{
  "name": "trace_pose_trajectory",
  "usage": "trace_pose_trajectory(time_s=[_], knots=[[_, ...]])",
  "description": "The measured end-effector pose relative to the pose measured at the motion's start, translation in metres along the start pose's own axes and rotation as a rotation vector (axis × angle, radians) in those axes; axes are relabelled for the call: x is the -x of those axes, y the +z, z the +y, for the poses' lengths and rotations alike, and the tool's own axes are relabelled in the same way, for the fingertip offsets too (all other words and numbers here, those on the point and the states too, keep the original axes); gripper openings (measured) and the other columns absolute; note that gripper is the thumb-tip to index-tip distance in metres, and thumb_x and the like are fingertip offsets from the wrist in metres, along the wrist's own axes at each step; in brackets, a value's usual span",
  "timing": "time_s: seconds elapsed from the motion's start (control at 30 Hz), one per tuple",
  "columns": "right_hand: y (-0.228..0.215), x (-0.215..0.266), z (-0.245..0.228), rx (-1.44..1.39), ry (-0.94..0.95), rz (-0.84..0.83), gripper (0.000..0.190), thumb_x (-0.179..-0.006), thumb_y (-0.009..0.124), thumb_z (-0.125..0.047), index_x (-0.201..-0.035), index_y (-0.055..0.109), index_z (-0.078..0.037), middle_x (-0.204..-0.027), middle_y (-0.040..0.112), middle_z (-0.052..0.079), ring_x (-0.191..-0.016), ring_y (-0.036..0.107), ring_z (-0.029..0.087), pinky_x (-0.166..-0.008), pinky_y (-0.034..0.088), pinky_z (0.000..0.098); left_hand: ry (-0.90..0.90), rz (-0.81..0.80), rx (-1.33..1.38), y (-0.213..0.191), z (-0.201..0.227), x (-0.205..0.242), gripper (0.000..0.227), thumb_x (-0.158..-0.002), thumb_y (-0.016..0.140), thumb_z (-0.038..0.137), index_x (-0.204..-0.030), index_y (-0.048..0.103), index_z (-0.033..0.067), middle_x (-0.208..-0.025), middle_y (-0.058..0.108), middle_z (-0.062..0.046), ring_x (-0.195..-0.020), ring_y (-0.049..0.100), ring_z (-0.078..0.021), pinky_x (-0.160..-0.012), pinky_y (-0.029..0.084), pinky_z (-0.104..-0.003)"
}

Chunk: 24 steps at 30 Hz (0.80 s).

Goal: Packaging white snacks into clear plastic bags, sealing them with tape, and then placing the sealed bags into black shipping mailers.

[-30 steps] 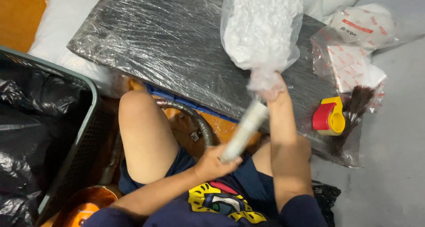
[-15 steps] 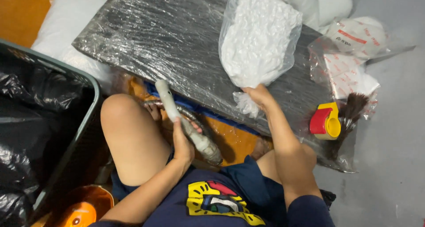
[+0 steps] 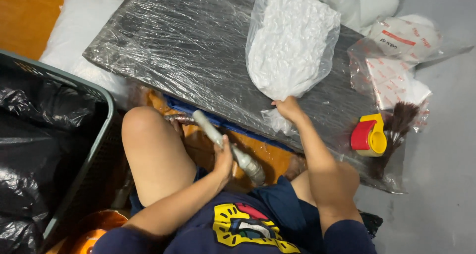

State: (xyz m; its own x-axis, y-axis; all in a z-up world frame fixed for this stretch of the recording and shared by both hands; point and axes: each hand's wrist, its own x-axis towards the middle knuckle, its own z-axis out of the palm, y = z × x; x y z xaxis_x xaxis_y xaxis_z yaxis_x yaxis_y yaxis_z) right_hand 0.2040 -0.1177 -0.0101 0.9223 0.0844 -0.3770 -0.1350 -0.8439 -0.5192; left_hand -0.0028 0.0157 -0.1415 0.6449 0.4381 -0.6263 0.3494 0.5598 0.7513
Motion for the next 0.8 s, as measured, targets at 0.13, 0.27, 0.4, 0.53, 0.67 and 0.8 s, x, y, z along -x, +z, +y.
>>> trace_pose_trajectory(time_s=[0.13,0.27,0.4,0.53,0.67,0.8], knots=[[0.001,-0.001,-0.001,0.012,-0.024,0.027,0.054,-0.091,0.061,-0.026,-0.118,0.066,0.020,-0.124,0.064,0.039,-0.126,0.059,0.043,-0.100,0.052,0.0515,-0.055,-0.066,-0.411,0.025,0.001,-0.017,0.087,-0.097,0.043,0.077,-0.156,0.036,0.0128,-0.137,0.061,-0.028,-0.129,0.060,-0.0425,-0.105,0.051,-0.054],[0.000,0.007,-0.008,0.017,-0.039,-0.001,0.054,-0.093,0.057,-0.023,-0.120,0.064,0.023,-0.125,0.062,0.042,-0.127,0.058,0.045,-0.102,0.050,0.0528,-0.124,-0.254,-0.220,0.047,-0.034,-0.041,0.078,-0.097,0.060,0.062,-0.144,0.045,0.0018,-0.119,0.061,-0.025,-0.096,0.066,-0.0359,-0.074,0.061,-0.049],[-0.001,0.012,-0.010,0.006,-0.043,-0.002,0.055,-0.092,0.057,-0.024,-0.118,0.064,0.024,-0.124,0.062,0.042,-0.126,0.059,0.044,-0.101,0.050,0.0532,-0.076,-0.496,0.079,0.067,-0.036,-0.053,0.055,-0.109,0.050,0.027,-0.142,0.028,-0.0115,-0.116,0.055,-0.033,-0.093,0.074,-0.0440,-0.078,0.066,-0.052],[0.007,-0.001,0.003,0.014,-0.037,0.005,0.054,-0.092,0.058,-0.026,-0.116,0.067,0.021,-0.120,0.065,0.040,-0.124,0.061,0.043,-0.099,0.052,0.0530,-0.080,-0.605,0.125,0.071,-0.012,-0.052,0.052,-0.103,0.043,0.008,-0.146,0.027,-0.0162,-0.137,0.047,-0.041,-0.114,0.065,-0.0501,-0.089,0.060,-0.058],[0.000,-0.002,0.005,0.092,-0.045,0.000,0.051,-0.093,0.055,-0.025,-0.114,0.068,0.020,-0.118,0.066,0.039,-0.121,0.062,0.045,-0.096,0.054,0.0533,-0.184,-0.588,-0.128,0.072,0.004,-0.052,0.057,-0.091,0.052,0.005,-0.141,0.036,-0.0168,-0.128,0.053,-0.036,-0.101,0.071,-0.0439,-0.077,0.064,-0.053],[0.003,-0.023,0.020,0.177,-0.074,0.007,0.051,-0.095,0.049,-0.023,-0.112,0.068,0.021,-0.115,0.066,0.041,-0.118,0.063,0.047,-0.093,0.056,0.0550,-0.276,-0.603,-0.242,0.077,0.027,-0.031,0.054,-0.080,0.060,0.009,-0.128,0.049,-0.0126,-0.109,0.065,-0.026,-0.091,0.076,-0.0322,-0.072,0.066,-0.047]])
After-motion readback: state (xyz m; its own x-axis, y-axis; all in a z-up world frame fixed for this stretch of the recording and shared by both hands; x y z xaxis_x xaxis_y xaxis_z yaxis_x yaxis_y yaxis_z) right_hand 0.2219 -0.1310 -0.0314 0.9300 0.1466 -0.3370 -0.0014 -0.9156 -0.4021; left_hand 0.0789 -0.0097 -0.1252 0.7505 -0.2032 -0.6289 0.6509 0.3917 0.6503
